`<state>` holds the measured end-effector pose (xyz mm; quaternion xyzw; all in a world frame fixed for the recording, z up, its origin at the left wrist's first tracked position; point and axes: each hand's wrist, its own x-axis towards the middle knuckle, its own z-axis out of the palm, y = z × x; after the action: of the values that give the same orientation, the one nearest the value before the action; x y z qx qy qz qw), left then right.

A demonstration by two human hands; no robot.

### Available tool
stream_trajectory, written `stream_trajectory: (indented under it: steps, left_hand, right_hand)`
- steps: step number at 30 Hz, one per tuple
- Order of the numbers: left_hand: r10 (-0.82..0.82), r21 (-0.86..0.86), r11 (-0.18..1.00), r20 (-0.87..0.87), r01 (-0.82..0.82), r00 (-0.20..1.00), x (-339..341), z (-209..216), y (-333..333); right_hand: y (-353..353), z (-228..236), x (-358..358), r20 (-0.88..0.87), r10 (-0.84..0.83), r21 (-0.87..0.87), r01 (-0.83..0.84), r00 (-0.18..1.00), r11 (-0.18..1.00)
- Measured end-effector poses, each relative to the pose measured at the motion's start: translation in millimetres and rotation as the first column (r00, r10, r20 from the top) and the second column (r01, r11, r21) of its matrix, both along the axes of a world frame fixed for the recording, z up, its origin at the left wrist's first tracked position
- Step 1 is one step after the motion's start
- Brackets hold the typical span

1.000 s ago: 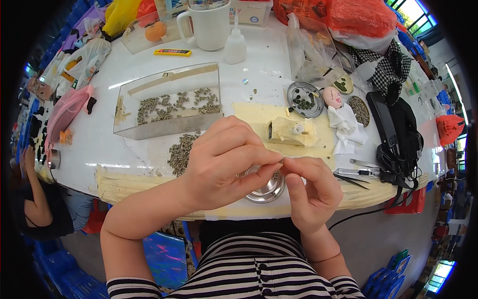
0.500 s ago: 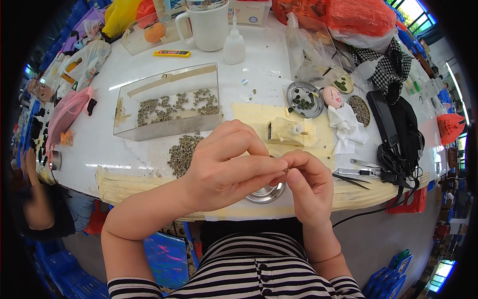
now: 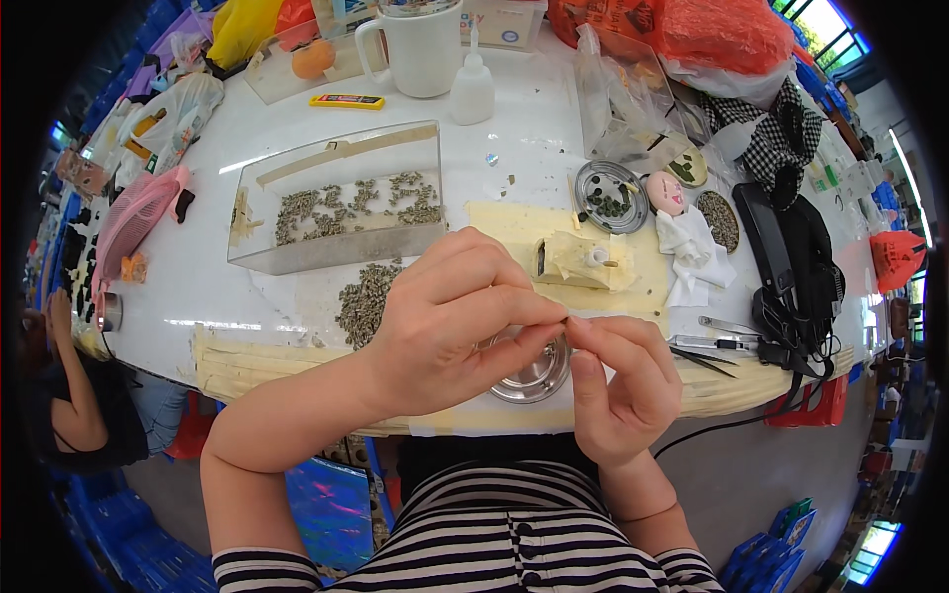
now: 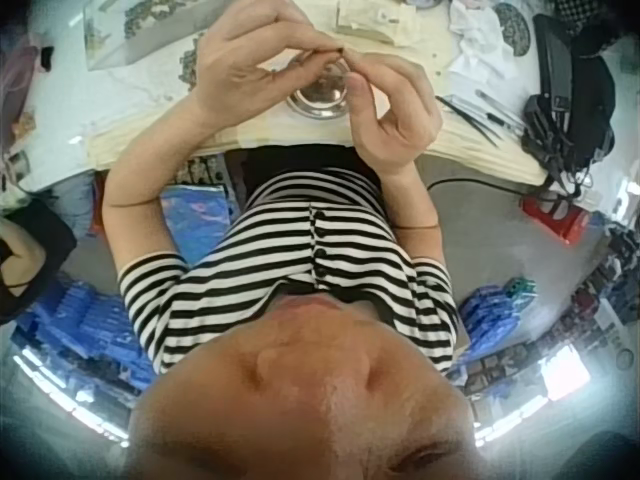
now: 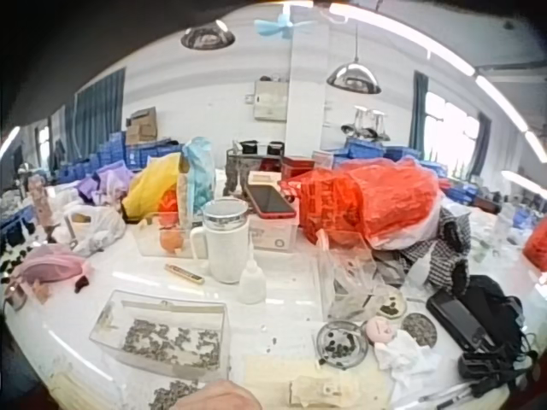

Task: The person picks up small dark seeds by hand from a pile on the table and places them into a small metal lid.

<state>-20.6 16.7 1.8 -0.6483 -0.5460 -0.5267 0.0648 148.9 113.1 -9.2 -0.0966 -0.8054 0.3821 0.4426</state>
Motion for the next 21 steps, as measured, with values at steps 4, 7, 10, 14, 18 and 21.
stream_trajectory:
  steps: [4, 7, 10, 14, 18, 21]
  left_hand:
    - [-0.027, -0.006, 1.000, 0.012, 0.027, 1.000, 0.2, 2.5, -1.9]
    - [-0.059, 0.002, 0.998, -0.021, 0.059, 0.998, -0.6, -1.1, -0.3]
    - [-0.068, -0.009, 0.998, -0.050, 0.067, 0.996, -1.6, 0.1, 0.3]
    - [-0.018, -0.039, 0.999, -0.036, 0.017, 0.999, 0.0, 0.8, -0.6]
    - [-0.005, -0.048, 0.999, -0.022, 0.004, 1.000, -1.4, 0.4, -0.5]
    - [-0.004, -0.045, 0.999, -0.010, 0.004, 1.000, -0.4, 0.7, -1.5]
  right_hand:
    - [-0.1, -4.3, 0.5, 0.021, 0.053, -0.214, -0.048, 0.998, 0.976]
    - [2.3, -6.0, 0.1, 0.009, 0.226, -0.497, -0.192, 0.974, 0.846]
    - [1.9, -8.1, 0.3, -0.116, 0.270, -0.697, -0.272, 0.956, 0.663]
    - [2.6, -9.1, 3.4, -0.050, 0.107, -0.277, -0.117, 0.993, 0.954]
    - [1.0, 1.3, 2.3, -0.007, 0.025, 0.010, -0.024, 1.000, 1.000]
    - [2.4, -3.9, 0.9, 0.024, 0.006, -0.045, -0.005, 1.000, 0.999]
